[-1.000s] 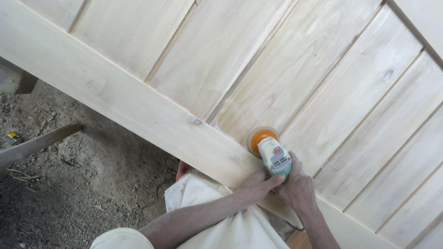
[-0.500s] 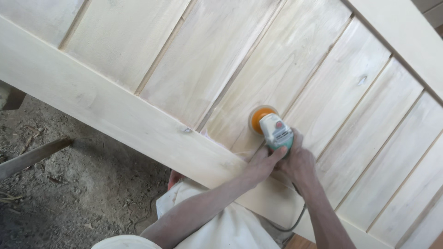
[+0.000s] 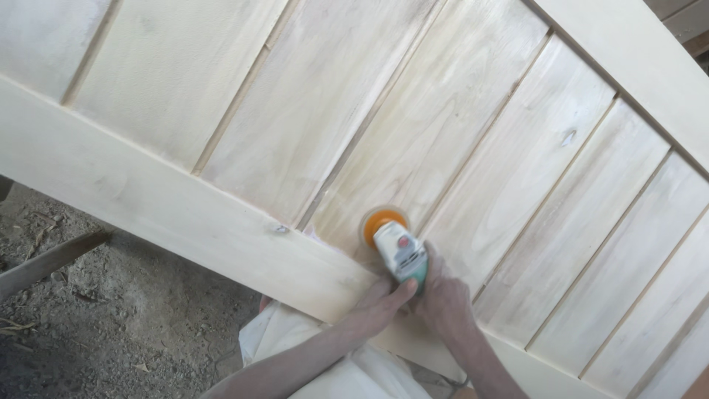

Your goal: The person uses an electric orbital sander to smooth the surface of a large, light-colored wooden panel. They move the sander systematically across the flat panels and along the frame edges, generating fine dust.

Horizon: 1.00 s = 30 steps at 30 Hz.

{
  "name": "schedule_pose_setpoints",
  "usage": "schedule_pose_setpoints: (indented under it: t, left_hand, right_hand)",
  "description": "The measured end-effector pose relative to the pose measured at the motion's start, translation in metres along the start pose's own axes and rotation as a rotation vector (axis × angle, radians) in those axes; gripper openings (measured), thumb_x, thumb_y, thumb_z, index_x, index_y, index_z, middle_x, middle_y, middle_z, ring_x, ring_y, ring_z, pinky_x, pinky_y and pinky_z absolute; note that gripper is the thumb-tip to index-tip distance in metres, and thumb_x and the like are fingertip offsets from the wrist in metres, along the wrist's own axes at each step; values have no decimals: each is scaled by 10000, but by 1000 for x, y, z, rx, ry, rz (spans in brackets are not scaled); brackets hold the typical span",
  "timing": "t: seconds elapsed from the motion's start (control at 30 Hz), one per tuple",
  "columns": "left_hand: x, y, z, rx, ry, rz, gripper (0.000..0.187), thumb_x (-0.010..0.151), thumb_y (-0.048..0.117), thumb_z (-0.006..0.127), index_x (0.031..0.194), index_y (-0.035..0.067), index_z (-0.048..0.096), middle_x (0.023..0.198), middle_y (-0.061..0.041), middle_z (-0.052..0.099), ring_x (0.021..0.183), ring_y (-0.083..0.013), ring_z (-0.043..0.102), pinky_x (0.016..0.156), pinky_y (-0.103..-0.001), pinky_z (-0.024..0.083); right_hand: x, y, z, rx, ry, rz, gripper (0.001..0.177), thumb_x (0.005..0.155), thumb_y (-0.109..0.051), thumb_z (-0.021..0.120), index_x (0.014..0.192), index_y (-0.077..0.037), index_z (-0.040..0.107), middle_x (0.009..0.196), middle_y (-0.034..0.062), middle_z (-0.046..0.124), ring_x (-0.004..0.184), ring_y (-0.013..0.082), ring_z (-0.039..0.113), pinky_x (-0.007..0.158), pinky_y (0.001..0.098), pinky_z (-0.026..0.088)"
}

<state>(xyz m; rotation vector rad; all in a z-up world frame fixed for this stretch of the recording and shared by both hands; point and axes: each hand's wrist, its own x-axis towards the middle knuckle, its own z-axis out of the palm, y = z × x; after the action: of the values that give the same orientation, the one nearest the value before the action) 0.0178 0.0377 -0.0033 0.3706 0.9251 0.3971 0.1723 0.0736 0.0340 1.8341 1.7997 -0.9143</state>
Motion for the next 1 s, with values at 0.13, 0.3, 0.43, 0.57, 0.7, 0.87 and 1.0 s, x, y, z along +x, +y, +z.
schedule_pose_setpoints:
  t: [0.13, 0.3, 0.43, 0.57, 0.7, 0.87, 1.0]
  left_hand:
    - [-12, -5, -1, -44, -71, -80, 832, 927, 578, 518, 1562, 77, 324, 1502, -113, 488, 1339, -243, 515, 1033, -396, 498]
    - [7, 0, 1, -59, -61, 138, 769, 1030, 488, 512, 1595, 21, 282, 1586, -148, 423, 1466, -259, 396, 1182, -382, 326]
    - [23, 7, -1, -95, 88, 81, 733, 1007, 470, 511, 1546, 5, 335, 1519, -165, 496, 1407, -263, 470, 1154, -399, 382]
    - [5, 2, -20, -111, 117, 70, 722, 1006, 464, 506, 1548, 16, 337, 1525, -148, 491, 1410, -250, 467, 1156, -395, 385]
    - [-20, -6, -27, -138, 88, 127, 709, 1027, 467, 474, 1546, 0, 353, 1508, -173, 511, 1375, -265, 507, 1137, -404, 419]
    - [-16, 12, -28, -215, 125, 119, 723, 1013, 461, 486, 1560, 18, 317, 1521, -166, 473, 1350, -261, 505, 1124, -413, 425]
    - [-8, 20, -33, -244, 175, 34, 724, 993, 470, 477, 1557, 51, 298, 1483, -157, 487, 1279, -276, 550, 1082, -422, 474]
  right_hand:
    - [-7, 6, 12, 56, -8, -100, 1013, 692, -243, 823, 1512, -16, 274, 1200, 222, 631, 1086, 374, 670, 825, 458, 585]
    - [12, 5, -8, 10, -71, -13, 1074, 693, -263, 845, 1561, -47, 251, 1232, 199, 623, 1099, 357, 664, 841, 451, 580]
    - [27, -14, -30, 62, -22, -25, 1233, 584, -309, 928, 1557, 1, 237, 1230, 226, 615, 1098, 363, 656, 860, 448, 573]
    - [30, -40, -30, 3, -124, -51, 1226, 618, -299, 937, 1566, 1, 220, 1243, 215, 583, 1135, 360, 629, 875, 440, 567]
    - [22, -50, -22, -106, -253, -109, 1165, 668, -237, 891, 1564, 5, 187, 1267, 183, 564, 1190, 329, 614, 890, 405, 579]
    - [33, -55, -25, -82, -143, -174, 1178, 627, -263, 911, 1541, 3, 217, 1286, 192, 568, 1200, 348, 603, 897, 416, 570]
    - [41, -65, -34, -37, -78, -132, 1203, 611, -321, 936, 1533, -8, 230, 1297, 202, 568, 1188, 346, 608, 909, 426, 563]
